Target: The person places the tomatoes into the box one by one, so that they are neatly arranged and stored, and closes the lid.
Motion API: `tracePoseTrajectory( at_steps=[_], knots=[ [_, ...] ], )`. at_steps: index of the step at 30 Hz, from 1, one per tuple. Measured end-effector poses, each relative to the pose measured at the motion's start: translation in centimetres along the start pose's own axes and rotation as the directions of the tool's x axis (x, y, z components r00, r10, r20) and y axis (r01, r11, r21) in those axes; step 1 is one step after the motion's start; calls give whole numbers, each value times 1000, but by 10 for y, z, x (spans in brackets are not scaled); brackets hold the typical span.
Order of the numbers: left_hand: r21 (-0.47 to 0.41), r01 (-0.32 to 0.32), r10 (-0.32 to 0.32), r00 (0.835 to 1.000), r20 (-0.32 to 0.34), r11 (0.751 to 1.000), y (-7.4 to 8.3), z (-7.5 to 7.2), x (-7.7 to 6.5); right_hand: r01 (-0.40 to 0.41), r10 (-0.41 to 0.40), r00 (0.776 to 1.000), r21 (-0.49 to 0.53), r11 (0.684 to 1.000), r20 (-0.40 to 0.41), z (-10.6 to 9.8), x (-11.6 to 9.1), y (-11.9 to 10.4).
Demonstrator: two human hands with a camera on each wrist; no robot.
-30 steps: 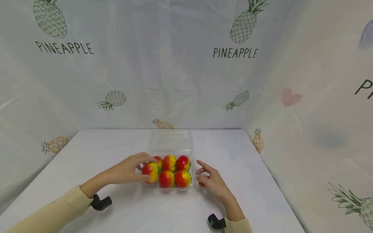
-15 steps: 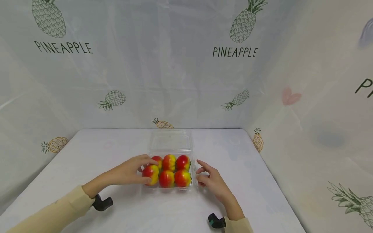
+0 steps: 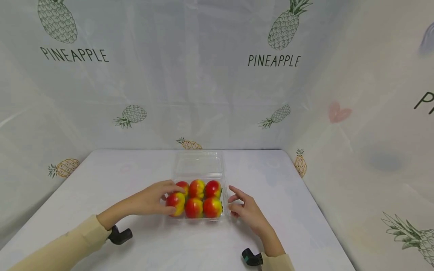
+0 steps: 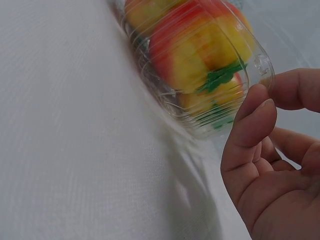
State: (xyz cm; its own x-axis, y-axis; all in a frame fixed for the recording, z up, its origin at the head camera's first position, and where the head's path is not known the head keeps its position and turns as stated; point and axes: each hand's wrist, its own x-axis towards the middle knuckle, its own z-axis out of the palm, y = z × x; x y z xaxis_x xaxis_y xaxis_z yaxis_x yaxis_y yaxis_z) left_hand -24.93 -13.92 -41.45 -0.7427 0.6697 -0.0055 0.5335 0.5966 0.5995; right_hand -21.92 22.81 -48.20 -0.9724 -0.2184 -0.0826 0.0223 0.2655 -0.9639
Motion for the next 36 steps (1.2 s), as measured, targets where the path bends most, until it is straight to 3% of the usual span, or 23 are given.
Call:
tracePoseTrajectory(
  at_steps=[36],
  knots=[
    [119, 28, -32, 999, 29, 993, 6, 5, 3, 8, -8, 1000, 2, 1000, 26, -1, -1, -1]
  ],
)
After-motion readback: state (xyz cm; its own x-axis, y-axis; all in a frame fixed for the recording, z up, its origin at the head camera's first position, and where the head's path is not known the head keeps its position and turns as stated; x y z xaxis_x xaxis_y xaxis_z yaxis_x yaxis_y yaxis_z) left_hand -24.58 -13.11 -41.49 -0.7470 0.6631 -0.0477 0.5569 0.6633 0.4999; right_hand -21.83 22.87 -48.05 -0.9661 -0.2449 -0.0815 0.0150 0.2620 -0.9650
